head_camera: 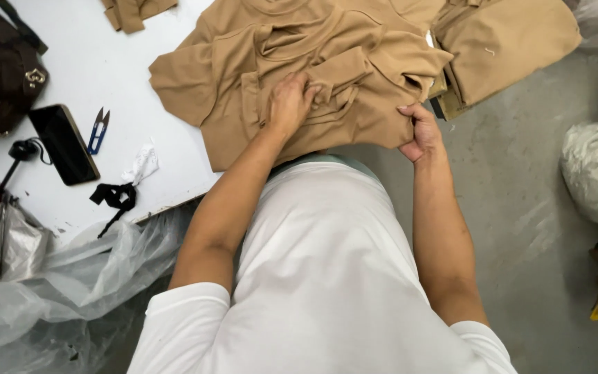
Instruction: Folding and stacking tan t-shirts on a work table in a sewing factory.
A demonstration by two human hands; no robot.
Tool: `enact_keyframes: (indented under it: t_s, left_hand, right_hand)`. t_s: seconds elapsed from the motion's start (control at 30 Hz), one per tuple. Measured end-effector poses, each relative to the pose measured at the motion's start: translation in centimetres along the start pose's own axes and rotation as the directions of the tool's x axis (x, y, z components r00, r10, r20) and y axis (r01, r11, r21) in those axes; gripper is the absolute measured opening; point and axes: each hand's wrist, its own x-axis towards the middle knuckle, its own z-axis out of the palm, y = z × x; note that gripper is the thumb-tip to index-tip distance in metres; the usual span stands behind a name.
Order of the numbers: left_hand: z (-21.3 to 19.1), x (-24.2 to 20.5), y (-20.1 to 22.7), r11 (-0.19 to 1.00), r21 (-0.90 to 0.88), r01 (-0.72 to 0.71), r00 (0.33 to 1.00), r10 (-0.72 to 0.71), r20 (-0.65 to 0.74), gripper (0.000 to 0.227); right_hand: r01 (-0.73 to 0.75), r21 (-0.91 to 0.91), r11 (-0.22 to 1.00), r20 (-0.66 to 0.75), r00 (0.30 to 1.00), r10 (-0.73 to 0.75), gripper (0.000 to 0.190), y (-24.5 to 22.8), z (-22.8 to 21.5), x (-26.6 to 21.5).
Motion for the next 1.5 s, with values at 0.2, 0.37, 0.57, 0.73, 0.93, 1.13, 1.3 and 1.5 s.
enact_keyframes:
  t_s: [0.2, 0.37, 0.57, 0.73, 0.93, 1.13, 1.3, 1.5]
  left_hand:
    - [-4.6, -1.0, -1.4, 0.951, -0.260, 0.168, 0.943, -0.233, -0.240, 0.058]
    - [-3.8, -3.8, -7.6, 0.926, -0.002, 0.377, 0.901, -0.367, -0.232, 0.015]
    - [-7.4, -4.5, -3.5, 0.890, -0.428, 0.157, 0.904, -0.304, -0.300, 0.016]
    - [-8.1, -1.1, -1.5, 0.866, -0.430, 0.254, 0.899, -0.375, -0.226, 0.029]
    - [-5.8, -4.7, -3.5, 0.918, -0.220, 0.331, 0.920, -0.366, -0.139, 0.053]
    - [-6.3, -5.4, -2.3, 0.954, -0.120, 0.276, 0.923, -0.298, -0.242, 0.026]
    - [-5.0, -5.4, -0.7, 0.746, -0.480, 0.461, 0.840, -0.541, -0.035, 0.027]
    - [-4.8, -12.1, -3.6, 0.733, -0.438, 0.520, 0.853, -0.469, 0.228, 0.035]
  right_hand:
    - [-0.067, -0.129, 0.989, -0.110, 0.993, 0.053, 0.051, -1.5, 3.7, -0.9]
    - [-0.032, -0.123, 0.992, -0.127, 0.992, 0.017, 0.050, -1.9, 3.0, -0.5]
    - [-0.014, -0.183, 0.983, -0.023, 1.000, 0.010, 0.046, -2.5, 2.5, 0.0]
    - [-0.031, -0.144, 0.989, -0.084, 0.996, 0.019, 0.052, -2.3, 4.4, -0.5]
    - [0.024, -0.056, 0.998, -0.108, 0.994, -0.030, 0.052, -2.3, 4.5, 0.0]
    - [0.025, -0.048, 0.999, -0.164, 0.986, -0.033, 0.044, -1.5, 5.3, 0.1]
    - [0.066, -0.045, 0.997, -0.197, 0.978, -0.074, 0.041, -2.1, 5.3, 0.0]
    - [0.154, -0.152, 0.976, -0.127, 0.976, -0.174, 0.061, -1.5, 9.0, -1.1]
